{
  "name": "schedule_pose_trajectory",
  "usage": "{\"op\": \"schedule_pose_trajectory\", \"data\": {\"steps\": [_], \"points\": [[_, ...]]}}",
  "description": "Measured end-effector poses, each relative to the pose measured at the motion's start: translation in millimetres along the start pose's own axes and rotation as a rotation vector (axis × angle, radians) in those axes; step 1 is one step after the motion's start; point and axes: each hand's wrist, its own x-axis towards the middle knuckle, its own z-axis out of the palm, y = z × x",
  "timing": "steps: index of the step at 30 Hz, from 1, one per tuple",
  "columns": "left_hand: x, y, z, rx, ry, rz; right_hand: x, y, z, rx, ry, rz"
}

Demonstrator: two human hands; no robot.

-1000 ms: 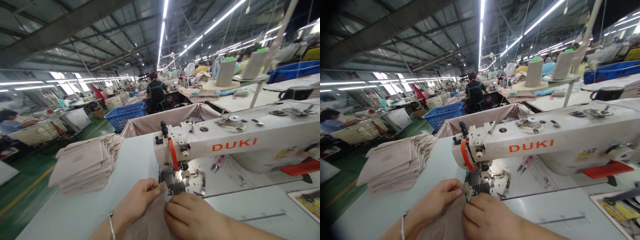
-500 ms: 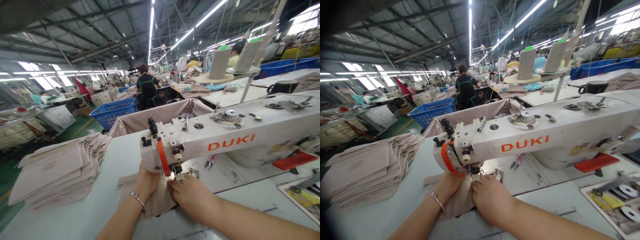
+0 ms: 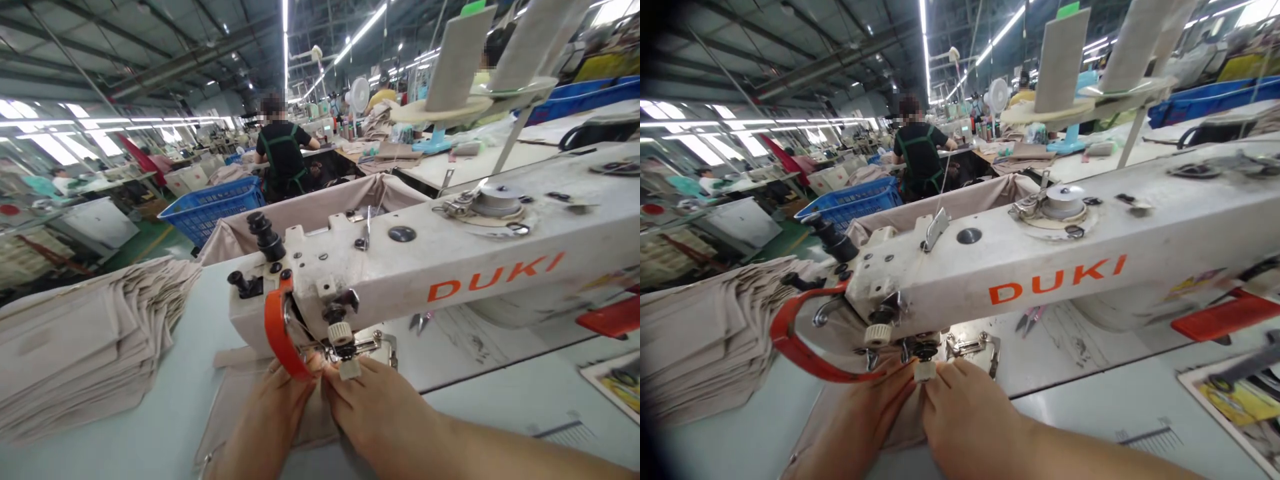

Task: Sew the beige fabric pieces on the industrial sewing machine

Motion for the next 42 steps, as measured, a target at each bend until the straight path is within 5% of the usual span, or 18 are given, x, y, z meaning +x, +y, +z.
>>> {"op": "schedule_pose_trajectory", "data": {"steps": [15,24,32,42], "points": [[5,4,1.3,0.343,0.094,0.237,4,-1,7,0.007,-0.054,0.003],[6,9,-2.5,0.337,0.109,0.238,5,-1,7,0.009,-0.125,0.008],[5,7,-3.7,0.149,0.028,0.082,6,0,3,-0.056,-0.169,-0.003],[3,4,-1.3,0.19,0.091,0.184,5,1,9,-0.013,-0.101,0.009]]}}
